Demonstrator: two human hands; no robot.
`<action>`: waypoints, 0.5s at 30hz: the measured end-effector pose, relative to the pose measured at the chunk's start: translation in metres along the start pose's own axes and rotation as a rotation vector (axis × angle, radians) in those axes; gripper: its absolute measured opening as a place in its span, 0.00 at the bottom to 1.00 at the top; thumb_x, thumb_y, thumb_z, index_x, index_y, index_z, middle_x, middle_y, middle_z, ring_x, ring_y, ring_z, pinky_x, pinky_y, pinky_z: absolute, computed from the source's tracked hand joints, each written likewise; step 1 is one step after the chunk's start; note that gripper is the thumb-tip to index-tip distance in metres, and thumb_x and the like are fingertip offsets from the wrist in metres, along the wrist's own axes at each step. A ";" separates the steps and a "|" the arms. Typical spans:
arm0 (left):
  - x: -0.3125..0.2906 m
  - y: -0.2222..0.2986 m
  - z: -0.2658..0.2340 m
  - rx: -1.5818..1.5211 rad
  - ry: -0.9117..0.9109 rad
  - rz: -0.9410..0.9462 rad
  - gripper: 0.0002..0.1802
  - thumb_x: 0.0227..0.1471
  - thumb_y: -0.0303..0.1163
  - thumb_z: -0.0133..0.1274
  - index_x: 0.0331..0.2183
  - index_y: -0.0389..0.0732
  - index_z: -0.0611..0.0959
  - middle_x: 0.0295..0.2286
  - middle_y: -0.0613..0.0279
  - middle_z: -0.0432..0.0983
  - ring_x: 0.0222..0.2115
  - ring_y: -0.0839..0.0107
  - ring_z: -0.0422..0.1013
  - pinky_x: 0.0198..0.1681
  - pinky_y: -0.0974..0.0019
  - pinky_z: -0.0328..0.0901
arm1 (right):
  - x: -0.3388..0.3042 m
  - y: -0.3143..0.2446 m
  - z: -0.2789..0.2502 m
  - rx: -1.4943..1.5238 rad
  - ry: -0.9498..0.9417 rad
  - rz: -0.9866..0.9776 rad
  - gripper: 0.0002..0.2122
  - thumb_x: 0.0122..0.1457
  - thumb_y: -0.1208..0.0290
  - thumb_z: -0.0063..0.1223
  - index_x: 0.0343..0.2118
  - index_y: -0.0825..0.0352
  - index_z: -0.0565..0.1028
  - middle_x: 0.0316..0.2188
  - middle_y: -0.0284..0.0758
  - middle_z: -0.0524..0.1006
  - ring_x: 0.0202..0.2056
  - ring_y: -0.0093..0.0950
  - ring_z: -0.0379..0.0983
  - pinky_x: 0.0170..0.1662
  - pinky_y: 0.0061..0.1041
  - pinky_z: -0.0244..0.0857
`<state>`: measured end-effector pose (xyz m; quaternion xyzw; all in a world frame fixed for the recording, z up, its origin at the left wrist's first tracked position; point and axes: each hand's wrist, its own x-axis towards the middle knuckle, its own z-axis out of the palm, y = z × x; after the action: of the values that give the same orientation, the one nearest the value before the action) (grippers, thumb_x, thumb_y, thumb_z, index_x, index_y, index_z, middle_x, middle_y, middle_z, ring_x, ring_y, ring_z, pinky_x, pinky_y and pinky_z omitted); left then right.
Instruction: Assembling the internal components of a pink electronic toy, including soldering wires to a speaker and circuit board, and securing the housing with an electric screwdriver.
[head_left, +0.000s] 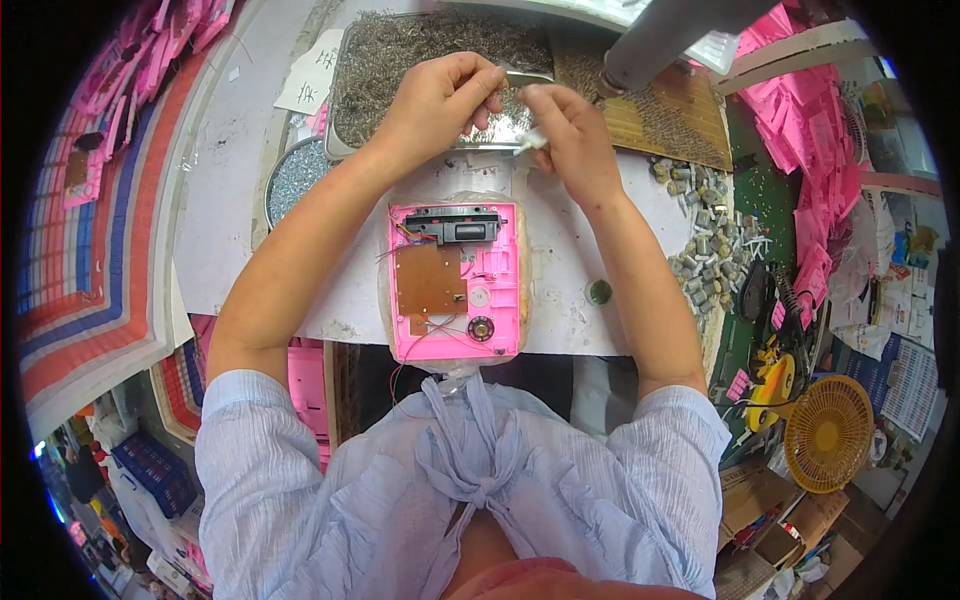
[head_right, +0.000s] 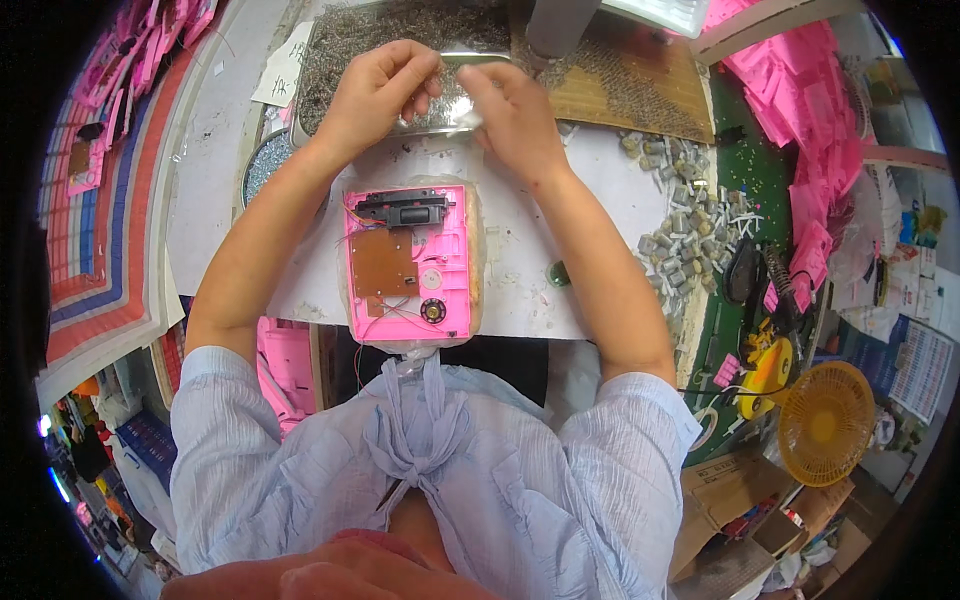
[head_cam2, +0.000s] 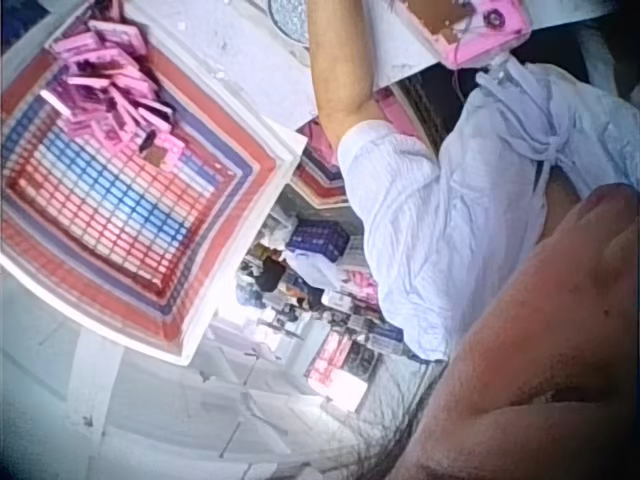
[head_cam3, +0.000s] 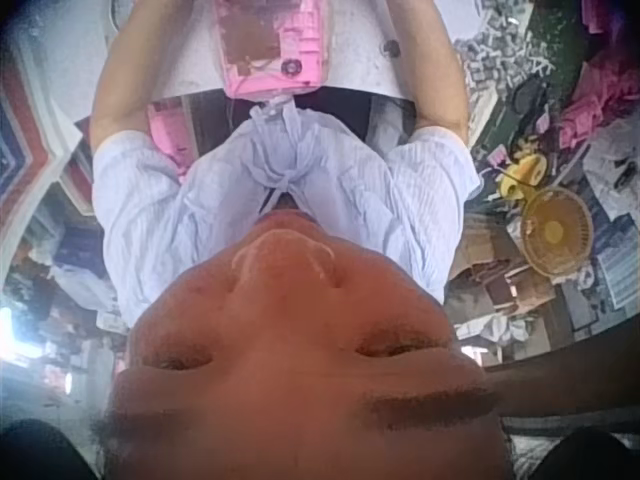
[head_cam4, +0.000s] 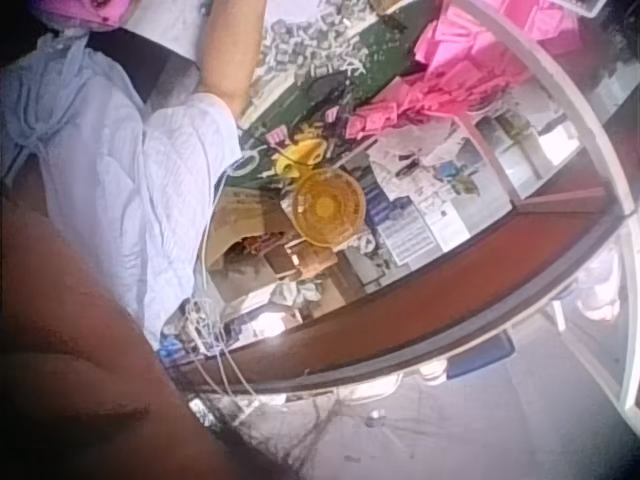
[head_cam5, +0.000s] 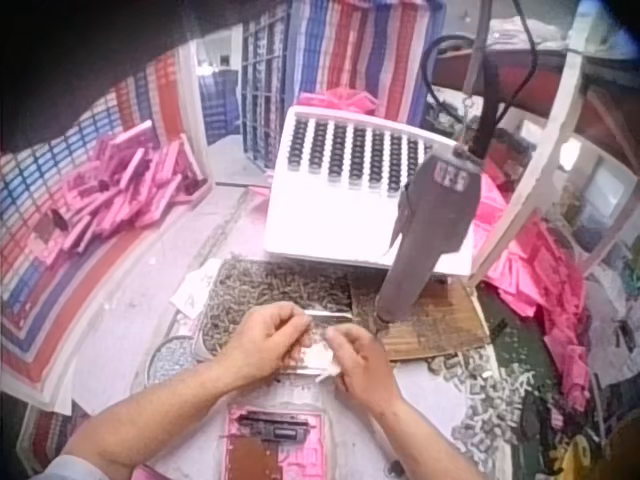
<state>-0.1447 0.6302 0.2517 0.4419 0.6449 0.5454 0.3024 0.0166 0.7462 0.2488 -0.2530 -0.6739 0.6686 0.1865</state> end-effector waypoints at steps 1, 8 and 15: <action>-0.002 0.002 0.001 0.050 0.011 0.025 0.14 0.67 0.39 0.50 0.36 0.39 0.82 0.25 0.69 0.78 0.20 0.84 0.69 0.24 0.77 0.63 | 0.002 -0.001 -0.001 0.095 -0.035 0.107 0.15 0.67 0.59 0.53 0.32 0.69 0.75 0.17 0.27 0.72 0.18 0.18 0.67 0.23 0.24 0.62; 0.004 -0.002 -0.004 0.341 0.079 0.054 0.23 0.65 0.45 0.51 0.29 0.35 0.83 0.20 0.65 0.76 0.20 0.78 0.71 0.25 0.69 0.65 | 0.011 0.008 0.005 -0.197 -0.009 -0.189 0.15 0.67 0.58 0.52 0.30 0.66 0.75 0.17 0.33 0.73 0.18 0.27 0.70 0.25 0.30 0.64; 0.028 -0.001 -0.016 0.558 0.041 -0.077 0.24 0.60 0.48 0.56 0.25 0.35 0.85 0.21 0.62 0.80 0.22 0.79 0.72 0.28 0.71 0.66 | 0.010 0.008 -0.005 -1.139 0.076 -0.447 0.09 0.64 0.60 0.56 0.39 0.58 0.77 0.22 0.40 0.80 0.25 0.42 0.78 0.30 0.38 0.69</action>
<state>-0.1710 0.6481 0.2573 0.4723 0.7923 0.3436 0.1764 0.0122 0.7555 0.2398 -0.1889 -0.9551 0.1384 0.1814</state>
